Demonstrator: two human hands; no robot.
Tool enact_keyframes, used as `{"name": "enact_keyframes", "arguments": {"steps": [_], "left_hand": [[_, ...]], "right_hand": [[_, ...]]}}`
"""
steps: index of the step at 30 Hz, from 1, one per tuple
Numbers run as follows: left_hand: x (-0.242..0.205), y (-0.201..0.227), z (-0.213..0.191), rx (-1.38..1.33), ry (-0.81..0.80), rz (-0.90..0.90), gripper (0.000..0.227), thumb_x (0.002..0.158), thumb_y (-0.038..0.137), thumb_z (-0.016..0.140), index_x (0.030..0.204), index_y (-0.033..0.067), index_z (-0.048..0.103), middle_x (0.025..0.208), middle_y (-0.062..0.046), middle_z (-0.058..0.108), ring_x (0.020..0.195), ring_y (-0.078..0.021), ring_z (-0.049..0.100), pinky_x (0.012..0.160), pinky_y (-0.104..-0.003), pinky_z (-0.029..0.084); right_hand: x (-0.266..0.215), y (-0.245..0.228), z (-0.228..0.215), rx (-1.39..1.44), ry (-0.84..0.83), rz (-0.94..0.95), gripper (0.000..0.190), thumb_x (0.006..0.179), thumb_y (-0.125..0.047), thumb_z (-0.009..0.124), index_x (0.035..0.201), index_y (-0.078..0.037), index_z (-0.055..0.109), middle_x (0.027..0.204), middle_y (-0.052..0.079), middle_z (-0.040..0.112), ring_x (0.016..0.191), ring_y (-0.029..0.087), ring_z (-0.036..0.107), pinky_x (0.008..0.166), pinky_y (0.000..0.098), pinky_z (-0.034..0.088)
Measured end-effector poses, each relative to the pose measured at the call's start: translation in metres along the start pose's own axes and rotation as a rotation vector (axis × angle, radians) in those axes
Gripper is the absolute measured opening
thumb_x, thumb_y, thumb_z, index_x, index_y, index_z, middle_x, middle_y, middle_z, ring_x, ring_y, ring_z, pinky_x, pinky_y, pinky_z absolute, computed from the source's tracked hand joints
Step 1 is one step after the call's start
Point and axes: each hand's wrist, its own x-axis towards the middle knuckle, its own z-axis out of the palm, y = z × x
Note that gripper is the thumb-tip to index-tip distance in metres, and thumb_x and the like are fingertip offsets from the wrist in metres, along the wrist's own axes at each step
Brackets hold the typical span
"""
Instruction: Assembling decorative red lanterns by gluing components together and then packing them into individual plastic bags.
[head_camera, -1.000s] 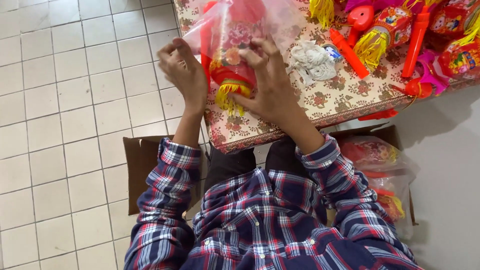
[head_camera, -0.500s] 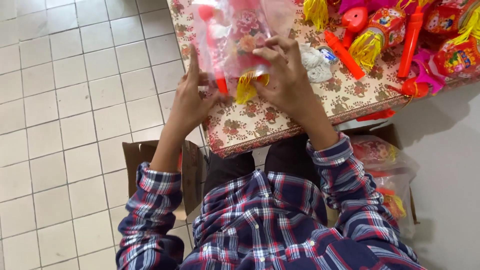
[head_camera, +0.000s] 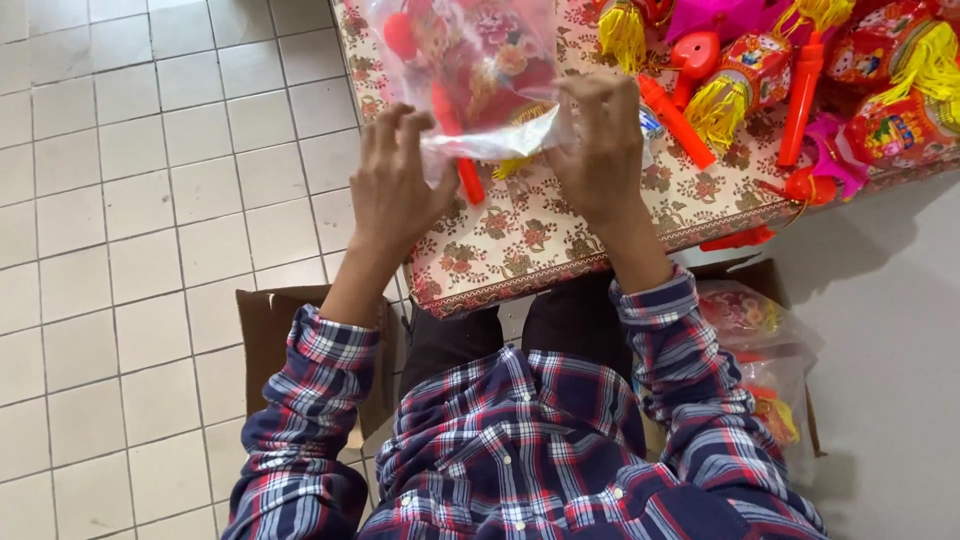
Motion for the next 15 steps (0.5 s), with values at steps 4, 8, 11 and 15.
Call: {"name": "enact_keyframes", "arguments": {"steps": [4,8,11,15], "left_hand": [[-0.003,0.017,-0.008,0.148,0.104,0.087,0.036,0.089,0.024,0.073,0.124,0.0142,0.069,0.107,-0.009,0.056,0.087,-0.0233,0.063,0.053,-0.034,0.06],[-0.006,0.013,0.013,0.117,0.21,0.098,0.026,0.096,0.03,0.066,0.119,0.0188,0.073,0.101,-0.003,0.055,0.078,-0.0162,0.062,0.048,-0.029,0.057],[-0.005,0.029,0.006,0.008,0.237,0.109,0.026,0.104,0.032,0.06,0.114,0.0145,0.077,0.102,-0.006,0.055,0.083,-0.0169,0.059,0.054,-0.028,0.06],[-0.004,0.039,0.006,-0.114,0.121,0.097,0.043,0.111,0.045,0.04,0.14,0.0258,0.064,0.132,-0.008,0.051,0.121,-0.0277,0.047,0.068,-0.028,0.063]], "right_hand": [[-0.033,0.027,0.03,-0.162,0.421,-0.054,0.047,0.089,-0.03,0.092,0.08,-0.015,0.048,0.068,0.0,0.039,0.058,0.022,0.051,0.055,0.0312,0.05],[-0.057,0.014,0.034,-0.139,0.182,-0.201,0.026,0.091,-0.023,0.081,0.078,-0.016,0.061,0.073,0.0,0.058,0.063,0.016,0.058,0.058,0.0265,0.052],[-0.027,-0.01,0.013,-0.068,0.11,-0.268,0.031,0.094,-0.025,0.068,0.117,-0.006,0.072,0.117,0.017,0.07,0.105,0.033,0.07,0.087,0.0423,0.058],[-0.004,-0.032,0.003,-0.119,-0.098,-0.044,0.05,0.104,-0.031,0.06,0.147,-0.01,0.045,0.153,0.028,0.035,0.145,0.05,0.035,0.115,0.0621,0.041]]}}
